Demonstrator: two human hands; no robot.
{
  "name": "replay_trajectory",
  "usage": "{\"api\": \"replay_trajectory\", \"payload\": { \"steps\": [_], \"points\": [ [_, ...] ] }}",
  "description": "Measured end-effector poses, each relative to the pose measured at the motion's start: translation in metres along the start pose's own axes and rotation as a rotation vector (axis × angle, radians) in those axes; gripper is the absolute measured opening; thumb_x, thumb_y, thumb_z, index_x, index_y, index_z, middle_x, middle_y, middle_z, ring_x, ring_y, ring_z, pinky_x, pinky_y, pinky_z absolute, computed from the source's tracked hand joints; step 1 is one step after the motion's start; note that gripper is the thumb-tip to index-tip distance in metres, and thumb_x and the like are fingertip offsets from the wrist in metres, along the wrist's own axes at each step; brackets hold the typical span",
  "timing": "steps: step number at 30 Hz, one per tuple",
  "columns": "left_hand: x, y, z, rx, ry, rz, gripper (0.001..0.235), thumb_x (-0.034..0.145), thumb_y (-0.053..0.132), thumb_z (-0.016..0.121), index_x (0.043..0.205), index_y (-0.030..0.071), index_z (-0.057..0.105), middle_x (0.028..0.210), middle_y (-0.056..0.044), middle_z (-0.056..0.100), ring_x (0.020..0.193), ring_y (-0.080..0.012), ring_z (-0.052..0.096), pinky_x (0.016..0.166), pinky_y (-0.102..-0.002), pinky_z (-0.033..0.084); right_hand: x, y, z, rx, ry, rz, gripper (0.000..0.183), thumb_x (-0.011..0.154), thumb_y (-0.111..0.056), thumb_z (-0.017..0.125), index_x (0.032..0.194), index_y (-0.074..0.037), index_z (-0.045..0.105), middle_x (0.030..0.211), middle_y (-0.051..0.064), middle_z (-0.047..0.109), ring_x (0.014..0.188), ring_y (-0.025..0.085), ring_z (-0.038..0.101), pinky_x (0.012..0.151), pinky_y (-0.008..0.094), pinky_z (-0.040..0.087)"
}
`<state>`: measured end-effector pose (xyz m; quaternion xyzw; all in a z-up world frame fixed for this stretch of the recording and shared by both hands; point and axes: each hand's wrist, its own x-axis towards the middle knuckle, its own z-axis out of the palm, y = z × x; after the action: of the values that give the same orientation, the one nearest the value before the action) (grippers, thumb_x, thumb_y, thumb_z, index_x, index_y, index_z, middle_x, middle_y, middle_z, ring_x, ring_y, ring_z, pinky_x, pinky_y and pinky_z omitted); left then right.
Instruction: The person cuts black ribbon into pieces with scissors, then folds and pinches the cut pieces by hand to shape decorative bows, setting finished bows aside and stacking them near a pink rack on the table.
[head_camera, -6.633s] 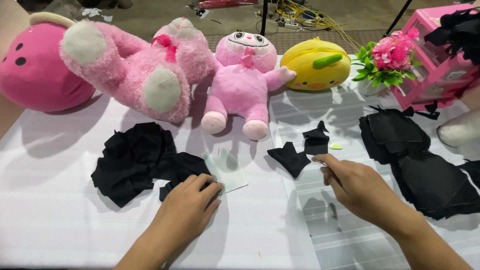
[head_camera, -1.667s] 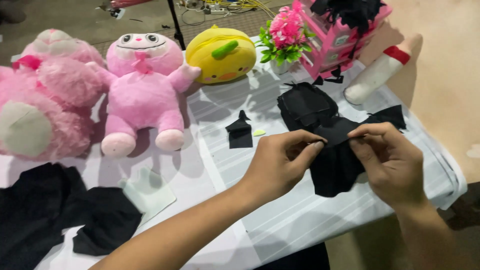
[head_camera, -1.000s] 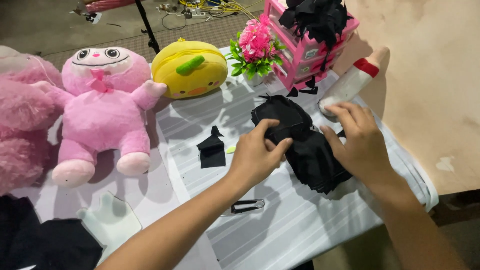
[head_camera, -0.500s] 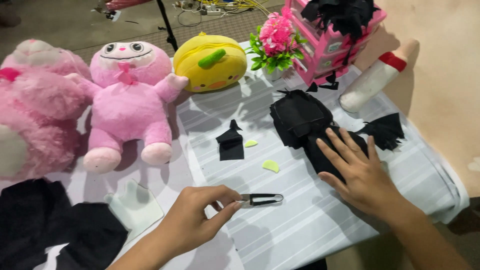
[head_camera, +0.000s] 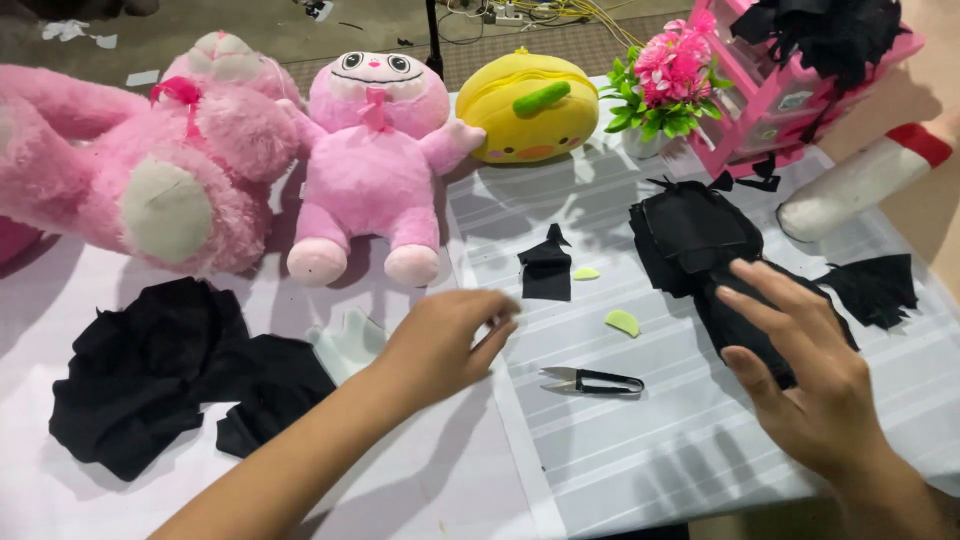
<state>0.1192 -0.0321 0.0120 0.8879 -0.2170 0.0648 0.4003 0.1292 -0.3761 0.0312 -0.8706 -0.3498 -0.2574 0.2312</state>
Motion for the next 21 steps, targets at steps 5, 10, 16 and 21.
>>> {"api": "replay_trajectory", "payload": {
  "steps": [5,10,16,21],
  "points": [
    [0.082,-0.043,0.046,0.511,-0.036,0.067,0.028,0.089,0.025,0.072,0.104,0.008,0.056,0.102,-0.011,0.060,0.099,-0.0343,0.056,0.067,-0.050,0.053,0.013,-0.033,0.019,0.150,-0.033,-0.057,0.038,0.091,-0.014,0.073,0.127,-0.002,0.066,0.140,0.019,0.063,0.124,0.030,0.065,0.110,0.041,0.051],
    [0.090,-0.052,0.042,0.301,0.031,0.063,0.014,0.093,0.022,0.065,0.084,0.010,0.062,0.088,-0.005,0.066,0.089,-0.0295,0.059,0.072,-0.043,0.048,0.018,-0.038,0.022,0.229,-0.072,-0.041,0.034,0.091,-0.012,0.073,0.124,-0.006,0.067,0.136,0.016,0.065,0.122,0.028,0.067,0.109,0.039,0.052],
    [0.063,-0.011,-0.004,-0.329,-0.078,-0.209,0.025,0.096,0.029,0.061,0.077,0.013,0.066,0.071,0.004,0.062,0.069,-0.0082,0.056,0.066,-0.025,0.042,0.062,-0.031,0.040,0.385,-0.108,0.033,0.047,0.088,-0.012,0.075,0.130,0.000,0.060,0.129,0.016,0.069,0.116,0.026,0.070,0.100,0.037,0.056],
    [0.030,-0.014,-0.002,-0.713,-0.101,-0.269,0.018,0.098,0.015,0.059,0.094,0.004,0.073,0.080,-0.007,0.072,0.080,-0.0129,0.064,0.079,-0.029,0.060,0.088,-0.039,0.077,0.573,-0.197,0.011,0.050,0.082,-0.013,0.082,0.129,-0.004,0.066,0.106,0.012,0.076,0.091,0.029,0.076,0.075,0.043,0.063]
  ]
}}
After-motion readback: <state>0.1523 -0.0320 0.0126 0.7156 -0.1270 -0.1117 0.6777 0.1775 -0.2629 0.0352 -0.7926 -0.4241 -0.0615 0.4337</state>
